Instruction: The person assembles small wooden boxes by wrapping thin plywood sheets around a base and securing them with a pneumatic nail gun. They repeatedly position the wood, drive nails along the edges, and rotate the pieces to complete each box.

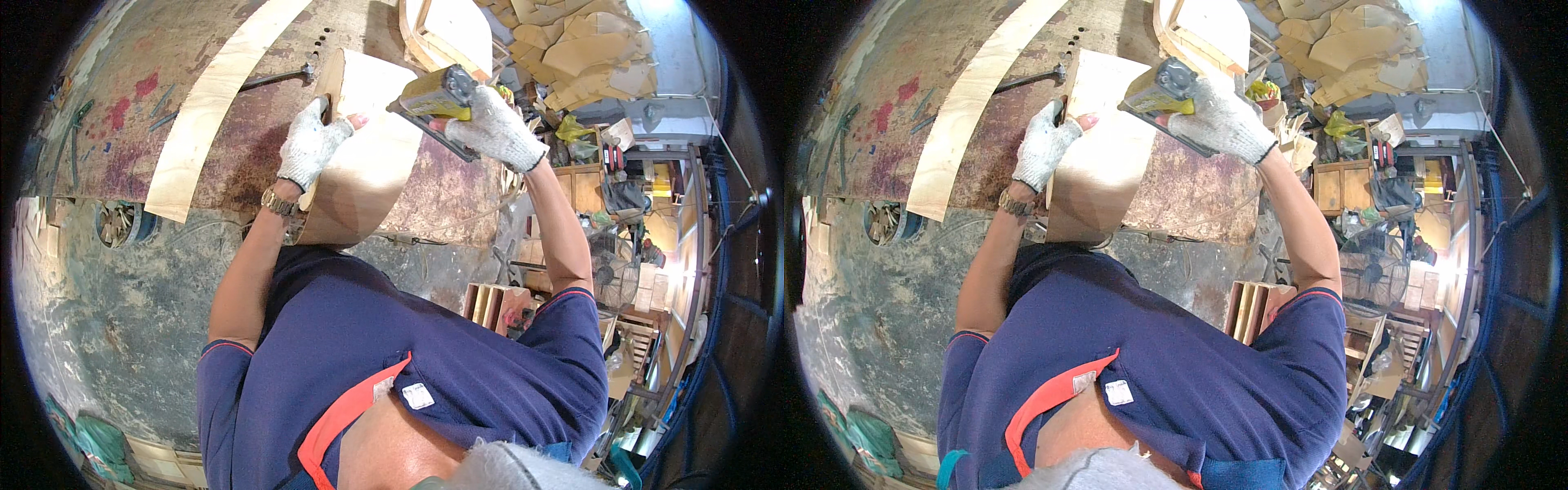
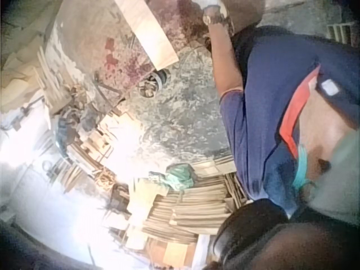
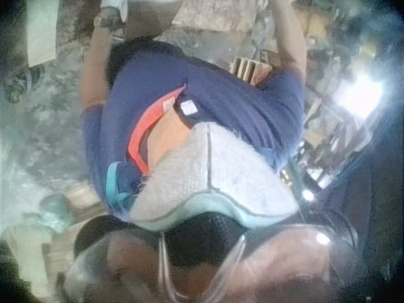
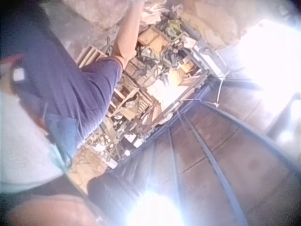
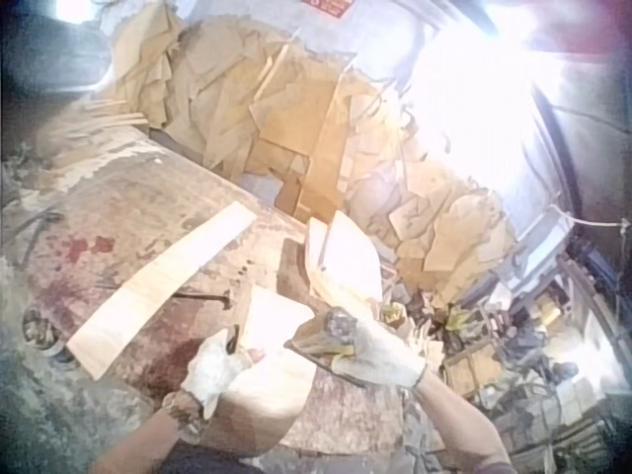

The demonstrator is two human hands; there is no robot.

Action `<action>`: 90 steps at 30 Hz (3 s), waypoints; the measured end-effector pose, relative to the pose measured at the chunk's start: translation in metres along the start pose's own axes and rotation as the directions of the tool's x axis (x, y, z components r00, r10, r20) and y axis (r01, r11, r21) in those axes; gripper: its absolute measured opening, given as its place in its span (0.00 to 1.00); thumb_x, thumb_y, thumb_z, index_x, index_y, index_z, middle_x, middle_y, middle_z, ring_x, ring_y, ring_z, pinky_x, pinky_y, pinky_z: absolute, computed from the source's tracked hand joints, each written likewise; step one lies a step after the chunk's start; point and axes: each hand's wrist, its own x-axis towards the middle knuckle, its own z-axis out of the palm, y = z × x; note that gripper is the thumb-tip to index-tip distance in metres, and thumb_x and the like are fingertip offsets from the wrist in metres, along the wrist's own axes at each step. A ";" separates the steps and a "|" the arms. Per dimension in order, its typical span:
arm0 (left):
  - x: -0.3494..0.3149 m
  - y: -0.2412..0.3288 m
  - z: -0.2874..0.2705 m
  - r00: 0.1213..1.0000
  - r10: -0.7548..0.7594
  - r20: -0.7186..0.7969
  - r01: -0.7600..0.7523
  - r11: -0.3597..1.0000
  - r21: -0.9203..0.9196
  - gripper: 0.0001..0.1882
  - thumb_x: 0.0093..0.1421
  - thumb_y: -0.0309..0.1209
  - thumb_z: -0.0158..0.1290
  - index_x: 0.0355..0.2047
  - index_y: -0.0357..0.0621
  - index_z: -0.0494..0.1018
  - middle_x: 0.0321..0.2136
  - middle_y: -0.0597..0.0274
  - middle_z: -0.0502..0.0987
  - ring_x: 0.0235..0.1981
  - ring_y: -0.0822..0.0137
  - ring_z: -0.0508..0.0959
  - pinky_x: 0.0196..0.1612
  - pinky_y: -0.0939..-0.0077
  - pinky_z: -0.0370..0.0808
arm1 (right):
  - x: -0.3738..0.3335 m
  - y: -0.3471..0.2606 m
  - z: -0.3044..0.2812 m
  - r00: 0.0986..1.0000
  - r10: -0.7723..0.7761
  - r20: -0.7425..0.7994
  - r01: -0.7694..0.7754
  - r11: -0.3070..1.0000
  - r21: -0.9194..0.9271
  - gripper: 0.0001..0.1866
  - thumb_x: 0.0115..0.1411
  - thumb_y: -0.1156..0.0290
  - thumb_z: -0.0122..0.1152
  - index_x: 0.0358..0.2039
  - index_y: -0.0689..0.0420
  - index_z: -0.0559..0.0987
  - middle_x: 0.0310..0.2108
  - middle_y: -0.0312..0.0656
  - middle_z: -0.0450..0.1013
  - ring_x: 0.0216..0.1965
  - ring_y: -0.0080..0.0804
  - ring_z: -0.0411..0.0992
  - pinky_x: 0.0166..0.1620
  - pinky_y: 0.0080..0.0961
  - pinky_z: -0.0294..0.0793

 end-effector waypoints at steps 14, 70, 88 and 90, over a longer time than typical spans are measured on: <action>0.004 0.007 0.044 0.744 0.666 -0.051 -0.203 0.298 0.933 0.31 0.69 0.48 0.52 0.67 0.47 0.69 0.70 0.48 0.67 0.72 0.43 0.63 0.73 0.40 0.56 | -0.006 0.031 -0.003 0.996 -0.036 -0.087 0.044 0.995 0.085 0.28 0.60 0.58 0.73 0.55 0.61 0.79 0.41 0.51 0.83 0.43 0.41 0.81 0.49 0.36 0.79; -0.010 -0.023 0.030 0.967 0.070 -0.246 -0.061 0.997 0.045 0.38 0.67 0.39 0.63 0.69 0.30 0.61 0.59 0.39 0.75 0.56 0.56 0.78 0.59 0.67 0.75 | -0.045 0.019 0.044 0.978 -0.005 -0.211 0.027 0.994 0.102 0.23 0.57 0.58 0.75 0.47 0.61 0.85 0.34 0.54 0.83 0.36 0.51 0.83 0.40 0.40 0.81; -0.030 -0.058 0.042 0.961 0.127 -0.245 -0.165 0.976 -0.140 0.44 0.59 0.50 0.66 0.65 0.29 0.66 0.56 0.40 0.74 0.58 0.44 0.74 0.63 0.57 0.69 | 0.069 -0.043 -0.004 0.999 0.025 0.034 -0.034 0.953 0.301 0.23 0.61 0.71 0.71 0.56 0.61 0.80 0.38 0.36 0.83 0.28 0.16 0.71 0.29 0.19 0.73; -0.029 -0.057 0.041 0.957 0.134 -0.257 -0.172 0.976 -0.133 0.44 0.60 0.50 0.65 0.65 0.30 0.66 0.56 0.40 0.74 0.59 0.44 0.74 0.63 0.57 0.69 | 0.069 -0.046 -0.004 0.997 0.048 0.053 -0.061 0.956 0.287 0.23 0.61 0.72 0.71 0.56 0.62 0.79 0.39 0.37 0.83 0.31 0.17 0.72 0.32 0.22 0.76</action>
